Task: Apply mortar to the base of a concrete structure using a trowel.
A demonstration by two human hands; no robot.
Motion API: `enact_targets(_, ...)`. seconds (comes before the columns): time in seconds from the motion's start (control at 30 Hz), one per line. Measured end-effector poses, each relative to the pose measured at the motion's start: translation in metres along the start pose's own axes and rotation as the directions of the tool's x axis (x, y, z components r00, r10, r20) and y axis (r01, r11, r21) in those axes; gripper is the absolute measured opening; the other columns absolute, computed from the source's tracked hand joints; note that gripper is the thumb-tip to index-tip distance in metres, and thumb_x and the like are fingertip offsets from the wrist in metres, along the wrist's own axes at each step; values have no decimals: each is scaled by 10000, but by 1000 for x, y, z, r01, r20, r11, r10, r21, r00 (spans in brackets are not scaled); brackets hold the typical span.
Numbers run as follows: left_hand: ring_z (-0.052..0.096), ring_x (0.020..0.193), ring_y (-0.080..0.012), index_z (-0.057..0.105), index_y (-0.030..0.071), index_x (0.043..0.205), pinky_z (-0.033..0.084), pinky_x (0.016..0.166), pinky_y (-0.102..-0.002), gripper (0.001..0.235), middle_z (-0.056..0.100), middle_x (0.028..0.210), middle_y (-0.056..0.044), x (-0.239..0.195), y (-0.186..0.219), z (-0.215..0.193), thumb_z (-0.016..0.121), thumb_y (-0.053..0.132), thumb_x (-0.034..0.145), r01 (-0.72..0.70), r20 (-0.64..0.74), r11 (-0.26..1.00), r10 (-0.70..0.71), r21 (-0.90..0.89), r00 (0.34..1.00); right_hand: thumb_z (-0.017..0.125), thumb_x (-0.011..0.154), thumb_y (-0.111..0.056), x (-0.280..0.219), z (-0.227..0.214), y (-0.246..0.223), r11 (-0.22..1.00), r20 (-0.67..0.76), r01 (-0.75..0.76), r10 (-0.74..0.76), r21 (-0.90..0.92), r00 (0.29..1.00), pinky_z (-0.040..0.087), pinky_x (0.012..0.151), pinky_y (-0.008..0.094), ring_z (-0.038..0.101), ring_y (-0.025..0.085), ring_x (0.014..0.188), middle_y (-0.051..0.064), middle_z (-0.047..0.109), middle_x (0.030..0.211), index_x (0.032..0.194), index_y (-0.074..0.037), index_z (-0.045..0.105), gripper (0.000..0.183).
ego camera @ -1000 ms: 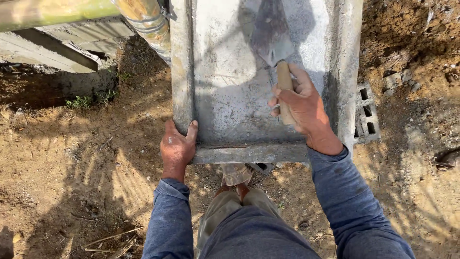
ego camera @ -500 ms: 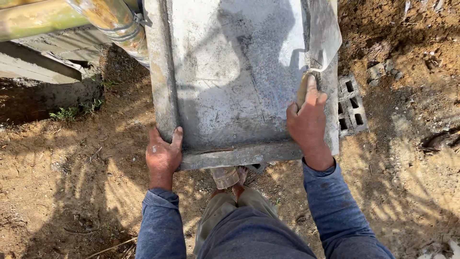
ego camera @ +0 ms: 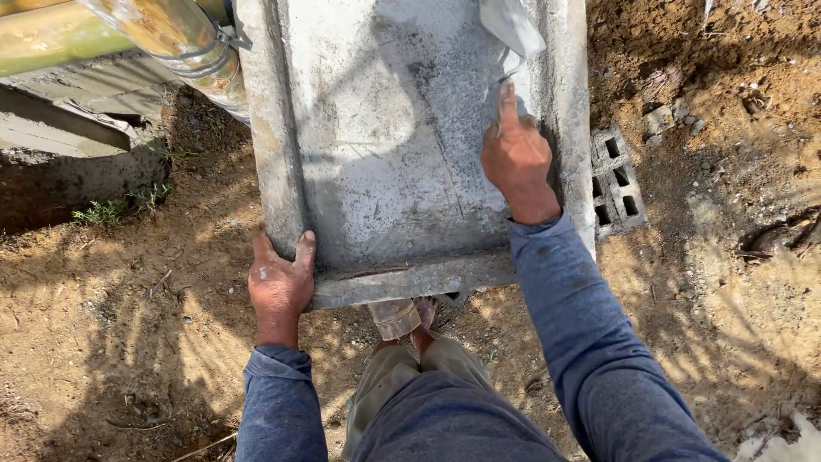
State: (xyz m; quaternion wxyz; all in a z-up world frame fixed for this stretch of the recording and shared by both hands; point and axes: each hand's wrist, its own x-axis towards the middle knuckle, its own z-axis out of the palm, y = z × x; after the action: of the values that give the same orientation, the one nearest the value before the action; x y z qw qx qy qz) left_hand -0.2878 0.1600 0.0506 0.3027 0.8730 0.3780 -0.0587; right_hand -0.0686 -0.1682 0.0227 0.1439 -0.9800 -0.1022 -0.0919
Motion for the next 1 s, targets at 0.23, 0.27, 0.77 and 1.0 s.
enact_targets(0.23,659,1110,-452,317,78,1565,513,959,-496,910,666,1218,-278,-1,11,-6,686,585,906,56,2,998,-56,20,998,606,1121,-193,14,28,32,980,-116,190,-183,56,976,537,460,385,631,214,557,145,704,883,1625,-42,385,571)
enact_targets(0.27,668,1115,-440,333,77,1553,517,970,-489,899,675,1219,-269,-1,12,-8,684,592,905,65,18,998,-65,17,998,629,1097,-208,4,23,29,975,-156,223,-222,-10,963,534,462,373,626,210,553,165,694,873,1611,-30,392,593)
enact_targets(0.77,700,1101,-409,506,41,1387,522,987,-474,731,716,1182,-238,-1,6,-6,695,555,903,-10,-7,998,9,-63,1000,714,1003,-169,-5,9,-8,978,-264,195,-206,-67,942,553,545,427,663,290,590,171,672,749,1559,39,450,650)
enact_targets(1.0,710,1032,-430,487,51,1409,540,914,-506,729,726,1122,-238,-4,5,-6,695,524,894,-80,-29,994,78,-79,997,681,1008,-149,-6,13,-4,988,-242,148,-134,37,961,570,590,444,674,303,602,166,681,746,1550,62,448,626)
